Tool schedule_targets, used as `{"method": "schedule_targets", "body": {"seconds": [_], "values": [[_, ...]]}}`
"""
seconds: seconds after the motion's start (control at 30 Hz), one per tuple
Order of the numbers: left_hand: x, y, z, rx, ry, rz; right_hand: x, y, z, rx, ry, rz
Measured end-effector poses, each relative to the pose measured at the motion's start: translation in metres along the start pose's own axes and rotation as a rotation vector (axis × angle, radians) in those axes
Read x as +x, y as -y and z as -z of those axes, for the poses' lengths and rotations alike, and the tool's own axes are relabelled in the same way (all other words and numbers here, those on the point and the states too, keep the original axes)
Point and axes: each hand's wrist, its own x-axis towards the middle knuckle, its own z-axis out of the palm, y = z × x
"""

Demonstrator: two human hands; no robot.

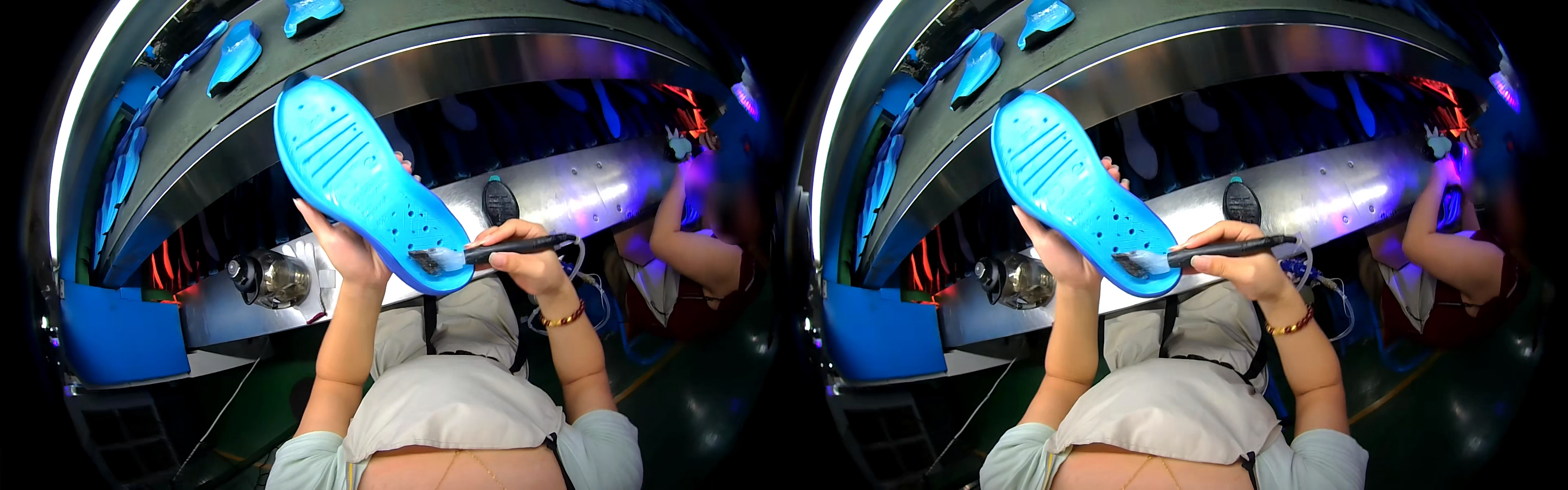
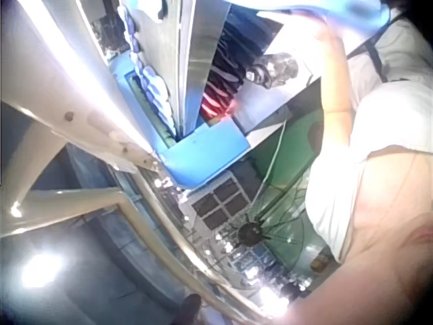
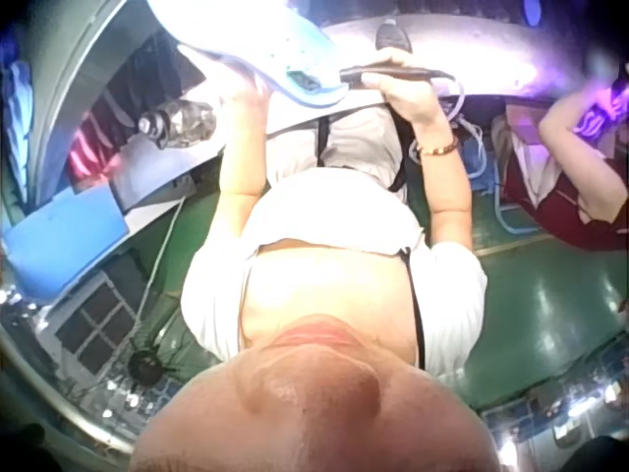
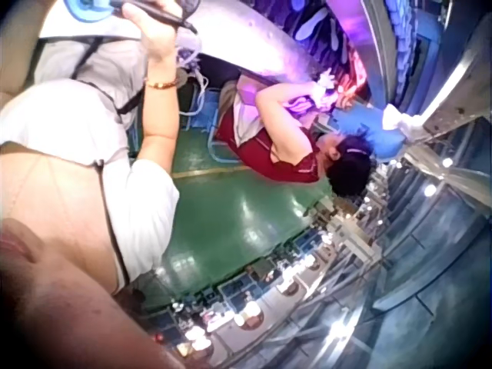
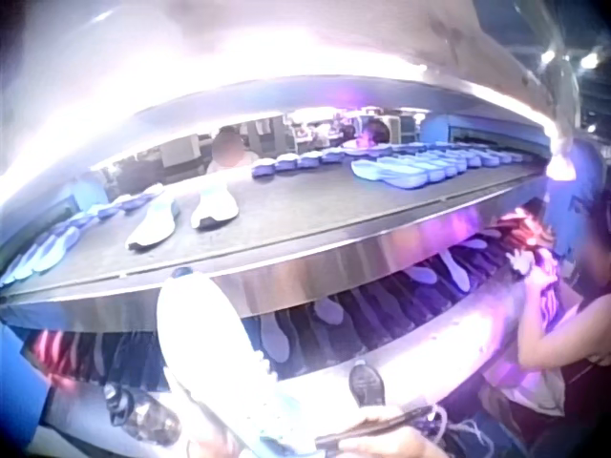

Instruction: The person applies a liquid with a brush to blue footwear soles and places them onto a moving conveyor belt.

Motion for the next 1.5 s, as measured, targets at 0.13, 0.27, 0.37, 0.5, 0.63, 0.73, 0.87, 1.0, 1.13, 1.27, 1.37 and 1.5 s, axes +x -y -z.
{"method": "schedule_targets", "body": {"seconds": [0.13, 0.27, 0.37, 0.5, 0.63, 0.73, 0.87, 1.0, 1.13, 1.27, 1.37, 1.5], "values": [[-0.032, 0.031, 0.0, -0.089, 0.139, 0.058, 0.006, -0.003, -0.034, 0.197, -0.141, 0.043], [-0.021, 0.023, 0.06, -0.01, 0.202, 0.252, -0.002, 0.037, -0.031, -0.486, 0.143, -0.067], [-0.013, 0.016, 0.05, -0.078, 0.315, 0.393, 0.002, 0.046, -0.01, -0.547, 0.365, 0.066], [0.001, 0.01, 0.032, 0.129, 0.244, 0.649, 0.007, 0.044, -0.009, -0.687, 0.335, 0.092], [0.009, 0.007, 0.023, 0.279, 0.139, 0.893, 0.006, 0.069, -0.003, -0.727, 0.592, 0.056], [0.013, 0.009, 0.018, 0.29, 0.153, 1.008, 0.011, 0.074, 0.009, -0.761, 0.423, 0.174], [0.012, 0.004, 0.016, 0.608, 0.168, 1.062, 0.012, 0.083, 0.012, -0.926, 0.625, 0.13], [0.009, -0.003, 0.015, 0.557, 0.117, 1.044, 0.013, 0.081, 0.017, -0.781, 0.454, 0.148], [0.004, -0.009, 0.013, 0.657, 0.097, 0.916, 0.001, 0.078, 0.022, -0.897, 0.554, 0.07], [0.006, -0.015, 0.031, 0.454, 0.012, 0.899, 0.002, 0.077, 0.025, -0.707, 0.26, 0.052], [0.005, -0.017, 0.039, 0.517, 0.074, 0.835, 0.001, 0.065, 0.039, -0.759, 0.32, 0.047], [0.007, -0.029, 0.055, 0.387, 0.057, 0.804, -0.003, 0.077, 0.035, -0.728, 0.309, 0.015]]}}
